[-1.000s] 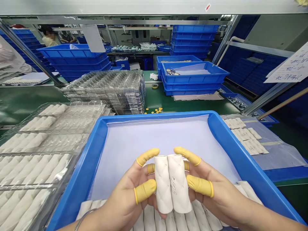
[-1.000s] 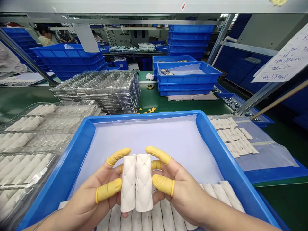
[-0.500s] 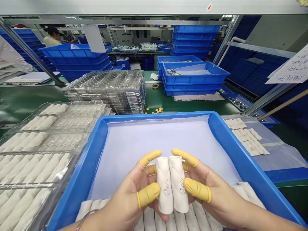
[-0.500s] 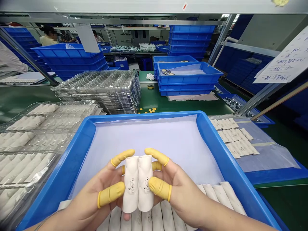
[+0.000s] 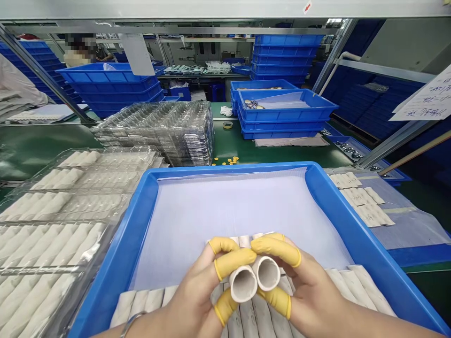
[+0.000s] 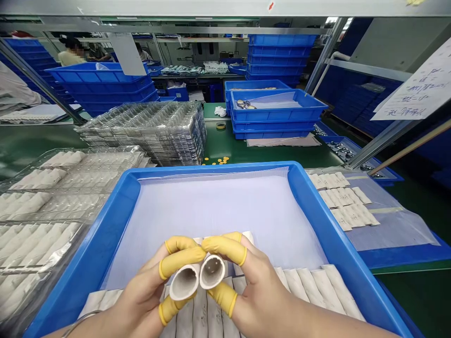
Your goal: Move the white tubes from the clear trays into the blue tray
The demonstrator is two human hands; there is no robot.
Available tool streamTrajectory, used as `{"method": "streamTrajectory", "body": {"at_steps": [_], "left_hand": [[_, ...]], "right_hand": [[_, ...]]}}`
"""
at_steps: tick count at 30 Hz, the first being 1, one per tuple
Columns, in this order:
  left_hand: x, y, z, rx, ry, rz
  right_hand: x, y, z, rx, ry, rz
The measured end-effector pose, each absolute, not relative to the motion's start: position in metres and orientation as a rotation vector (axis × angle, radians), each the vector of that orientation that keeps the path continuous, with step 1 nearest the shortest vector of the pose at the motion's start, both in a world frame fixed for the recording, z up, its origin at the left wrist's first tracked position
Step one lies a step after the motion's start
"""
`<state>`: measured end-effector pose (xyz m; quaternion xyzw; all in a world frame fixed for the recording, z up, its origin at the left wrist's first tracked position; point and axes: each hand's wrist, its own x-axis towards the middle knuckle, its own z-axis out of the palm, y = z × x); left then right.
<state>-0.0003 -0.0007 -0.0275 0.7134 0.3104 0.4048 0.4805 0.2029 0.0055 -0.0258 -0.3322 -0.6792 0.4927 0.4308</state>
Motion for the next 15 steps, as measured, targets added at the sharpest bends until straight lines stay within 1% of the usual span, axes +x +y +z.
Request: {"method": "streamTrajectory", "body": {"at_steps": [15], "left_hand": [[0.0005, -0.0009, -0.0257, 1.817, 0.73, 1.009]], "right_hand": [[0.2002, 0.0051, -0.0233, -0.767, -1.736, 1.137]]}}
